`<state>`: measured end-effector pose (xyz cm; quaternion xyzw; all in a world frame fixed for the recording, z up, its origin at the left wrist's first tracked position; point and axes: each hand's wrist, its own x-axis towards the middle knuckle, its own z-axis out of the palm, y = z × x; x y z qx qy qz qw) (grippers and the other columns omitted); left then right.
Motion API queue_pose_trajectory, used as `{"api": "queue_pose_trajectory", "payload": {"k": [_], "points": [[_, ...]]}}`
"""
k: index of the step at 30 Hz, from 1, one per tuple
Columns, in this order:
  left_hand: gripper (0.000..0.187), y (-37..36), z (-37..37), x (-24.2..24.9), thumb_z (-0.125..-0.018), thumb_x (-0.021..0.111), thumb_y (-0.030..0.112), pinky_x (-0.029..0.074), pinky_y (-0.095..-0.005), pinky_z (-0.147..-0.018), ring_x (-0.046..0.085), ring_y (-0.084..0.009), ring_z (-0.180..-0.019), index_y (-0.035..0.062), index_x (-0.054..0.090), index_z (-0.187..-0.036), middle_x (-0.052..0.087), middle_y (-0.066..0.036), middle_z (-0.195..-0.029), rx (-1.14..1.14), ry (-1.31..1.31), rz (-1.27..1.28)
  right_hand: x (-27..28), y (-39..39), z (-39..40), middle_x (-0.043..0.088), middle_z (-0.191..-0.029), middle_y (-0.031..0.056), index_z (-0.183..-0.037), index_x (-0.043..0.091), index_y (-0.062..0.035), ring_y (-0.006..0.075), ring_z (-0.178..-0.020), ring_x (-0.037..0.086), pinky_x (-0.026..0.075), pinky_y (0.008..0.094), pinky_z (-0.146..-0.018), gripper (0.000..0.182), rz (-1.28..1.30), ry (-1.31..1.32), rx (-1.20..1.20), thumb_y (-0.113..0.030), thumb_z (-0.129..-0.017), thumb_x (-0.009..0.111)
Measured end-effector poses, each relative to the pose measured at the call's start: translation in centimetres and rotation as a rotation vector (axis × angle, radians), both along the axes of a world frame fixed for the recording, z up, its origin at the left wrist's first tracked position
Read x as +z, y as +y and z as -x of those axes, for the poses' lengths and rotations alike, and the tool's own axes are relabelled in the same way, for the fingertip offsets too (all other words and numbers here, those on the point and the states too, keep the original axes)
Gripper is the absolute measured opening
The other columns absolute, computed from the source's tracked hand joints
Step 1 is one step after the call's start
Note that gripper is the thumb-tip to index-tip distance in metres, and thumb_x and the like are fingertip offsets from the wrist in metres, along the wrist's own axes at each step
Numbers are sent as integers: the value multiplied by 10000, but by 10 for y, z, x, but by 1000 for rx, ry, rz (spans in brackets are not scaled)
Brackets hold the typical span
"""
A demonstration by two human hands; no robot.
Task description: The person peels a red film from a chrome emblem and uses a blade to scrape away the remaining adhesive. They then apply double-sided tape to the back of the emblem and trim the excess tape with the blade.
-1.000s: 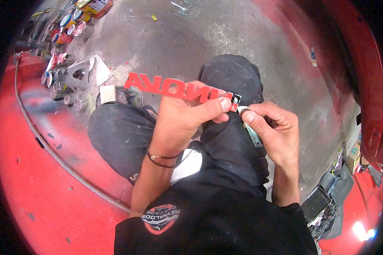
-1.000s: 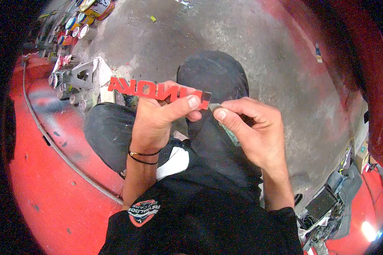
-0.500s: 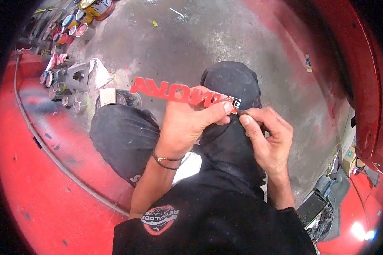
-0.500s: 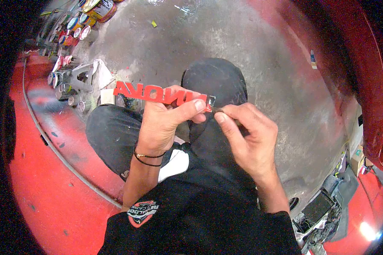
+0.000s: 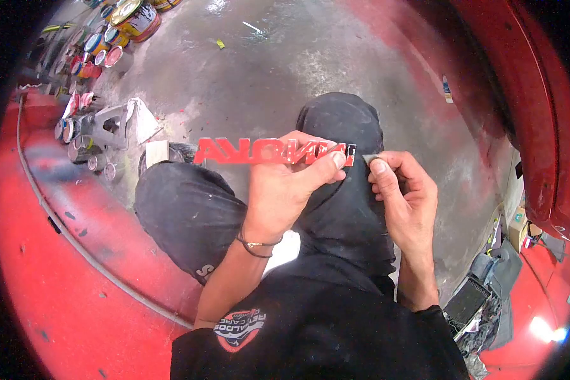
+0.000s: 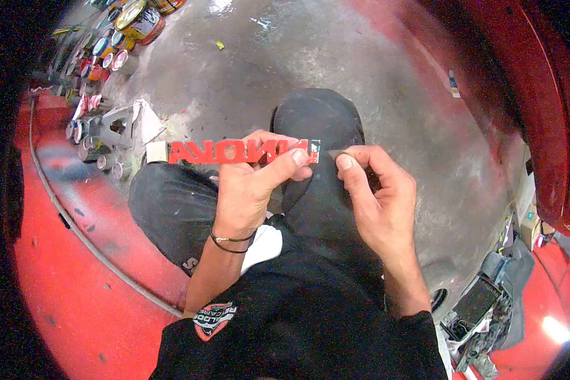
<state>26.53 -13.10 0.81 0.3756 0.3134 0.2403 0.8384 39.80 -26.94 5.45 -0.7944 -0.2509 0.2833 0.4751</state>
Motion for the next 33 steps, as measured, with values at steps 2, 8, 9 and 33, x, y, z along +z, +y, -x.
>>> {"api": "queue_pose_trajectory", "payload": {"k": [2,8,9,33], "points": [[174,0,1,-1,-958,802,37,653,-314,-779,767,-180,-861,-54,708,-1073,783,-138,-1012,9,1,11,2,0,2,703,-882,-20,-1068,744,-3,57,-819,613,497,245,-748,127,-9,6,26,-125,-1055,711],[183,-2,1,-2,-978,789,49,646,-293,-764,765,-172,-865,-65,695,-1086,776,-131,-1013,6,16,13,3,0,-1,710,-891,-20,-1074,758,-3,59,-828,617,492,241,-748,163,16,75,63,-162,-1050,732],[188,-1,1,-3,-978,790,51,646,-293,-764,765,-172,-864,-66,692,-1088,776,-131,-1014,1,16,17,3,1,-1,710,-890,-20,-1071,759,-3,60,-829,618,492,241,-747,168,26,86,65,-168,-1049,736],[191,-1,-1,-3,-978,795,62,655,-296,-776,765,-172,-872,-60,706,-1094,776,-129,-1021,-19,1,44,1,1,-15,715,-849,-5,-1045,779,-9,72,-793,620,492,263,-723,215,35,115,138,-219,-1052,733]]}}
